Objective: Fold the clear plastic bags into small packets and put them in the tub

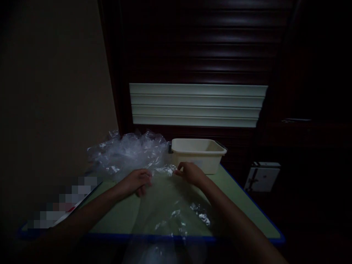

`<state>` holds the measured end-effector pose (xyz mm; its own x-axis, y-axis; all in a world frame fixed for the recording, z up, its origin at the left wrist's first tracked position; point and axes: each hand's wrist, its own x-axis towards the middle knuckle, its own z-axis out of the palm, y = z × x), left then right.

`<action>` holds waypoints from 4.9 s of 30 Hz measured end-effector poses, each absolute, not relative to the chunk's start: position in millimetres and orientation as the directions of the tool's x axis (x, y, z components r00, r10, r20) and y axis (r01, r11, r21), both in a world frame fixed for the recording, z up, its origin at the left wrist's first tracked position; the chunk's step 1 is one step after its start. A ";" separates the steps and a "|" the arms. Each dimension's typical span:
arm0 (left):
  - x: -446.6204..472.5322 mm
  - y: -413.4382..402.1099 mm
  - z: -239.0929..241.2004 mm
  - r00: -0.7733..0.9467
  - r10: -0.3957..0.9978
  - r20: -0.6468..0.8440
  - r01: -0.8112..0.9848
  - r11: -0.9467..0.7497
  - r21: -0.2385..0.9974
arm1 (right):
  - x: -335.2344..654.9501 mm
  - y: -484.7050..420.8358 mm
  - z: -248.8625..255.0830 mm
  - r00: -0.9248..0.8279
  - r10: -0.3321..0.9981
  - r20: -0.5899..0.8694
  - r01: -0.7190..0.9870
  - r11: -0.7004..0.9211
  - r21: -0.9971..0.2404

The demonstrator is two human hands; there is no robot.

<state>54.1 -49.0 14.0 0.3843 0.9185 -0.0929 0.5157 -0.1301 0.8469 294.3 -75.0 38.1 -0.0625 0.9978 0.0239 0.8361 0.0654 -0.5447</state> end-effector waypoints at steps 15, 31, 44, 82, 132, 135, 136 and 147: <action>52.3 -74.6 -0.4 0.455 0.827 0.331 0.855 -0.510 0.097 | 239.0 -113.4 -6.3 -0.386 0.889 0.246 0.869 0.440 -0.225; 18.5 -81.2 -17.5 0.737 0.672 0.073 0.654 -0.737 0.171 | 262.1 -103.9 -22.5 -0.463 0.878 0.118 0.863 0.477 -0.164; 22.0 -82.1 -19.1 0.697 0.712 0.081 0.691 -0.698 0.187 | 367.6 -119.3 -27.6 -0.157 0.971 0.183 0.964 0.190 -0.185; 28.4 -76.1 -26.3 0.650 0.745 0.149 0.737 -0.666 0.113 | 319.2 -197.5 -2.5 -0.286 0.946 0.154 0.916 0.317 -0.246; 47.9 -49.9 -31.8 0.627 0.751 0.209 0.755 -0.651 0.074 | 263.4 -206.7 9.0 -0.666 0.745 -0.043 0.717 0.622 -0.315; 47.4 -49.9 -32.0 0.626 0.752 0.205 0.755 -0.651 0.083 | 274.2 -225.0 7.8 -0.665 0.744 -0.060 0.709 0.604 -0.363; 47.2 -49.9 -32.0 0.627 0.752 0.204 0.754 -0.652 0.085 | 277.3 -228.6 7.0 -0.657 0.752 -0.052 0.710 0.594 -0.380; 39.0 -70.0 -25.9 0.634 0.744 0.212 0.742 -0.662 0.104 | 264.9 -189.3 21.4 -0.627 0.740 0.243 0.550 0.642 -0.533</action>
